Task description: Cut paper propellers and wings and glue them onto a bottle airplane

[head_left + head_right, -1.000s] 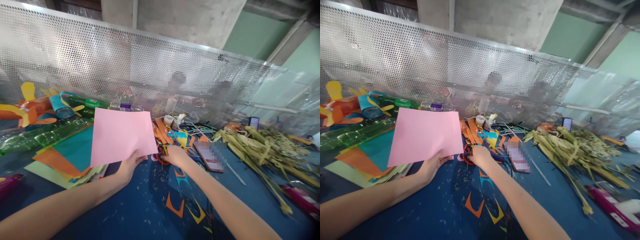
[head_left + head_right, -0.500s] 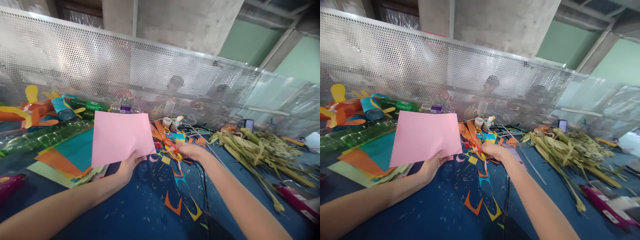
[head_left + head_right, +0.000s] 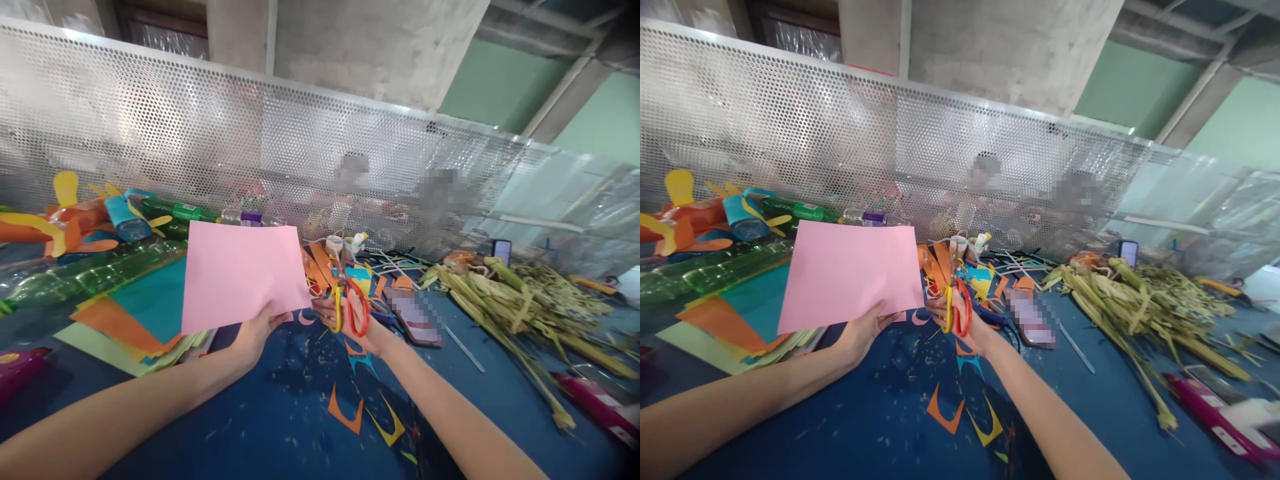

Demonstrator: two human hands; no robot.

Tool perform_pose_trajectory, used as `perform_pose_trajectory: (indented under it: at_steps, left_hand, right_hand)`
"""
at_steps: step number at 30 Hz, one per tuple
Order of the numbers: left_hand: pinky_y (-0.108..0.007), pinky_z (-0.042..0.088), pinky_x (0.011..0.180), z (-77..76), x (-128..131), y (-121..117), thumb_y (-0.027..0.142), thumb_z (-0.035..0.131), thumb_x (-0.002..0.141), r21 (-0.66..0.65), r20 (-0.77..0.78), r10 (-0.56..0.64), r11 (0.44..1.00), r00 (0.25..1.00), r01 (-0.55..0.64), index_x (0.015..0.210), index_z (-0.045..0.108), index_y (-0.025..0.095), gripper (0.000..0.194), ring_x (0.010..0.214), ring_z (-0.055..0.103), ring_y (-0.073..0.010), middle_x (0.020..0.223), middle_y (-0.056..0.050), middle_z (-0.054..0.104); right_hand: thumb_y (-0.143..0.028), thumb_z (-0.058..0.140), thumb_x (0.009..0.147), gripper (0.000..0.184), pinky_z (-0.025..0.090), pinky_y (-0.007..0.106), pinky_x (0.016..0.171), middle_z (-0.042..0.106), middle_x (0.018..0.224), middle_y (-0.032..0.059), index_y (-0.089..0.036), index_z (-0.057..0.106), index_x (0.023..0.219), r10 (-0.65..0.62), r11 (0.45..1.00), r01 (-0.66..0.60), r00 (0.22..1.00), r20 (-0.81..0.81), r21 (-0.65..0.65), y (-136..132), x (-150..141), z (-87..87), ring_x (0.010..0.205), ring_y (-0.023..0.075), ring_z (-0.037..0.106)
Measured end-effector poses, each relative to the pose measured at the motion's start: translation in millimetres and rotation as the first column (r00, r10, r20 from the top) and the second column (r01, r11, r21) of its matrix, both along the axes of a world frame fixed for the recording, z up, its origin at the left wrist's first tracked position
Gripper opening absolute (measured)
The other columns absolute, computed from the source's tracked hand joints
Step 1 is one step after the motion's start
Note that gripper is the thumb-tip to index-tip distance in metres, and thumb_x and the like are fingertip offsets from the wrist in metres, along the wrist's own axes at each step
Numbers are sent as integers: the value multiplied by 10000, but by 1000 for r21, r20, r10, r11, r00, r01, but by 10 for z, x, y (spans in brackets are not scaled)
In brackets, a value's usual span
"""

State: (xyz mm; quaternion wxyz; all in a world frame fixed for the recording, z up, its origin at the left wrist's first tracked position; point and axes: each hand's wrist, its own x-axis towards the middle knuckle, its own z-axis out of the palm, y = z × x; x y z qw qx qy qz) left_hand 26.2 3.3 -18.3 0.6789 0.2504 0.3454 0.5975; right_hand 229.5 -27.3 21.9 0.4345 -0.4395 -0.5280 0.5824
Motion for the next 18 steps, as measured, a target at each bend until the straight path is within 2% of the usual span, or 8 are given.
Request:
perform_pose_trajectory:
  at_steps: [3,7,9,12,18]
  left_hand:
    - [-382,512,885,113,-12,13,109,613,769,79,-2,36,996,999,-36,956,601,129,189,908,645,-200,1023,-82,667]
    - [-359,486,919,351,-58,48,138,593,784,166,-20,11,986,1000,-7,928,626,122,148,979,626,-217,1046,-86,668]
    - [-346,463,942,456,-85,56,147,586,791,187,-38,-4,982,999,11,921,638,138,140,989,624,-215,1045,-82,672]
    - [-355,428,970,555,-112,43,173,605,785,169,-76,-1,985,997,14,971,633,183,189,1007,617,-220,1088,-65,661]
    - [-337,419,965,570,-128,26,201,613,786,132,-84,56,990,995,-45,1042,608,188,256,1054,593,-231,1027,-66,686]
  right_hand:
    - [-739,287,767,644,490,370,828,608,789,80,-179,584,881,-78,997,78,997,-20,16,-75,-113,-48,846,202,616]
    - [-760,379,709,618,493,362,796,464,605,-14,-183,579,803,-48,999,48,999,1,10,-154,-220,-42,549,125,517]
    - [-771,437,661,617,504,364,748,408,564,-39,-180,567,784,-13,1000,14,1000,26,-13,-186,-258,-41,479,105,440]
    - [-751,426,691,608,502,364,739,392,597,-36,-181,561,854,18,1000,-19,992,121,8,-260,-296,-44,515,113,428]
    - [-663,296,823,558,483,356,758,492,799,38,-194,521,1025,2,966,-115,900,437,233,-428,-298,0,707,172,504]
